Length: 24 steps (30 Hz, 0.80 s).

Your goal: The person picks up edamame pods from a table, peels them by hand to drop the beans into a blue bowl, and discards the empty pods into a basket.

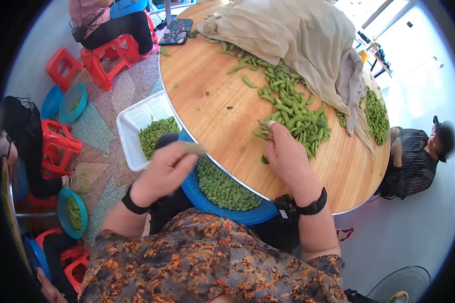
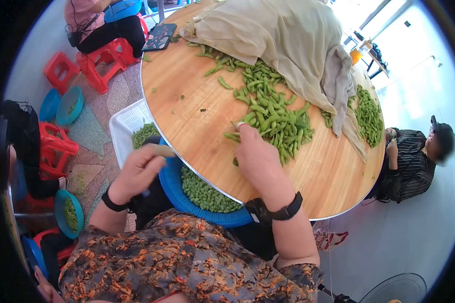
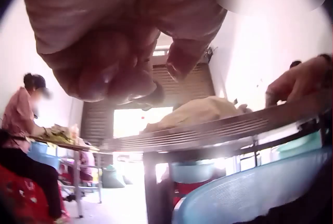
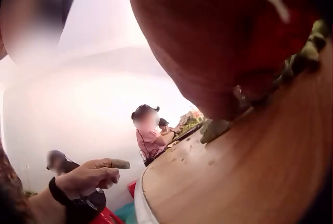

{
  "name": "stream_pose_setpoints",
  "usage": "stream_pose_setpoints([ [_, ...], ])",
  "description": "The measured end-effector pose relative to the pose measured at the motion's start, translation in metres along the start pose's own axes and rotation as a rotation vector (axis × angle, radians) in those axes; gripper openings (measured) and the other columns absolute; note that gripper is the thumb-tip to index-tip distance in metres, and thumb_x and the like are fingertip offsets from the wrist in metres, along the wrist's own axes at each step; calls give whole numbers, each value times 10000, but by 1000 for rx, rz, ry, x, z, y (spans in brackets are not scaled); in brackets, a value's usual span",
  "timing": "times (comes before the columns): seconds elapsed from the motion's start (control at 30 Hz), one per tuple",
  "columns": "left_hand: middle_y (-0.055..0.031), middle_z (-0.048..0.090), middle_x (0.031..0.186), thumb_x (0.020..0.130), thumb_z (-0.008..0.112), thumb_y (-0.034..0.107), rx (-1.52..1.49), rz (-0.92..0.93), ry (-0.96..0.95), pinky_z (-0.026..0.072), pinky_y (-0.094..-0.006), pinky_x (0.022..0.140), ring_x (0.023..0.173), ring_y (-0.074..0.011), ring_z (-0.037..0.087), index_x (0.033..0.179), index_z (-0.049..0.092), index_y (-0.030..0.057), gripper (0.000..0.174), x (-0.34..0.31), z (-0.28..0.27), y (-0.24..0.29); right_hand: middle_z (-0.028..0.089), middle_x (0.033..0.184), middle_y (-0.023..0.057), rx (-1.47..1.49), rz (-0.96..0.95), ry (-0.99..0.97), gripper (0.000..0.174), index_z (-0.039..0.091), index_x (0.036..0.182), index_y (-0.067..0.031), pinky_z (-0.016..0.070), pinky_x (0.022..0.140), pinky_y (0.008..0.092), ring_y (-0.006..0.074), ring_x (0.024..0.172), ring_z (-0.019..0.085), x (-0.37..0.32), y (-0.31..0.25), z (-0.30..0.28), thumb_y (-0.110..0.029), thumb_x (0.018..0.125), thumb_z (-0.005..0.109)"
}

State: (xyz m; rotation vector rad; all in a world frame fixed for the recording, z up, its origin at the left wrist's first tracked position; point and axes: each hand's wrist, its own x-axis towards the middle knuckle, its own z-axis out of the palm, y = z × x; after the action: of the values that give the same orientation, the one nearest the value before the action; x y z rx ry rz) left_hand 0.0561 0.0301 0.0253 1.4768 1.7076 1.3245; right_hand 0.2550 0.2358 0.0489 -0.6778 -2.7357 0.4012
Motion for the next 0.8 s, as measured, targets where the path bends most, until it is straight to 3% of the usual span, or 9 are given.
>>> stream_pose_setpoints([
  [0.07, -78, 640, 1030, 967, 451, 113, -386, -277, -158, 488, -260, 787, 902, -120, 600, 1204, 561, 4, 283, 10, 21, 23, 635, 940, 155, 299, 153, 71, 359, 488, 1185, -29, 507, 684, 361, 306, 818, 642, -7, -16, -12, -24, 833, 556],
  [0.13, -75, 633, 1067, 1003, 408, 160, -654, -296, -202, 497, -266, 779, 894, -125, 606, 1229, 537, -2, 307, 20, 48, 27, 608, 821, 159, 334, 125, 128, 257, 491, 1040, -41, 496, 577, 422, 361, 677, 617, -17, -38, -14, -70, 815, 610],
  [0.23, -76, 628, 1083, 1013, 406, 199, -1022, -285, -216, 496, -246, 757, 856, -112, 601, 1268, 505, -7, 342, 30, 74, 28, 620, 818, 162, 108, -53, 102, 197, 522, 1005, -13, 503, 557, 343, 277, 604, 616, -36, -59, -9, -47, 827, 598],
  [0.33, -62, 627, 1043, 1016, 405, 243, -741, -181, -158, 491, -245, 779, 855, -109, 601, 1254, 515, -4, 360, 28, 68, 35, 623, 844, 122, 542, 60, 222, 194, 535, 1040, 1, 494, 555, 300, 202, 597, 609, -48, -62, -10, -37, 853, 572],
  [0.4, -17, 595, 933, 1020, 393, 243, -621, -266, -154, 466, -234, 733, 796, -80, 553, 1190, 543, -1, 333, 21, 64, 33, 618, 844, 84, 579, 43, 364, 224, 532, 1092, 14, 481, 553, 276, 147, 605, 584, -57, -43, 0, -22, 872, 546],
  [0.47, 23, 524, 840, 1017, 408, 232, -665, -239, -250, 413, -226, 667, 733, -65, 475, 1114, 561, 10, 287, 16, 64, 23, 597, 761, 60, 876, 298, 128, 217, 529, 1094, 10, 468, 536, 263, 133, 579, 567, -60, -43, -11, -1, 878, 518],
  [0.6, 37, 486, 810, 1008, 432, 222, -645, -197, -299, 368, -224, 625, 716, -63, 425, 1040, 566, 17, 247, 5, 66, 21, 530, 649, 28, 936, 335, -184, 175, 505, 1064, -13, 427, 496, 250, 100, 519, 527, -53, -54, -22, -19, 899, 448],
  [0.73, -3, 501, 788, 985, 477, 198, -326, -43, -300, 388, -251, 623, 691, -110, 457, 1000, 571, 12, 209, 3, 66, 15, 539, 658, 66, 1014, 361, -301, 157, 471, 1052, -13, 436, 511, 299, 159, 544, 551, -57, -50, -14, -49, 900, 453],
  [0.8, -28, 510, 783, 976, 490, 187, -205, 31, -277, 397, -266, 618, 678, -138, 470, 985, 574, 10, 197, 3, 66, 17, 545, 686, 127, 924, 303, -288, 156, 439, 1039, -11, 448, 550, 358, 273, 596, 576, -58, -50, -12, -55, 892, 463],
])
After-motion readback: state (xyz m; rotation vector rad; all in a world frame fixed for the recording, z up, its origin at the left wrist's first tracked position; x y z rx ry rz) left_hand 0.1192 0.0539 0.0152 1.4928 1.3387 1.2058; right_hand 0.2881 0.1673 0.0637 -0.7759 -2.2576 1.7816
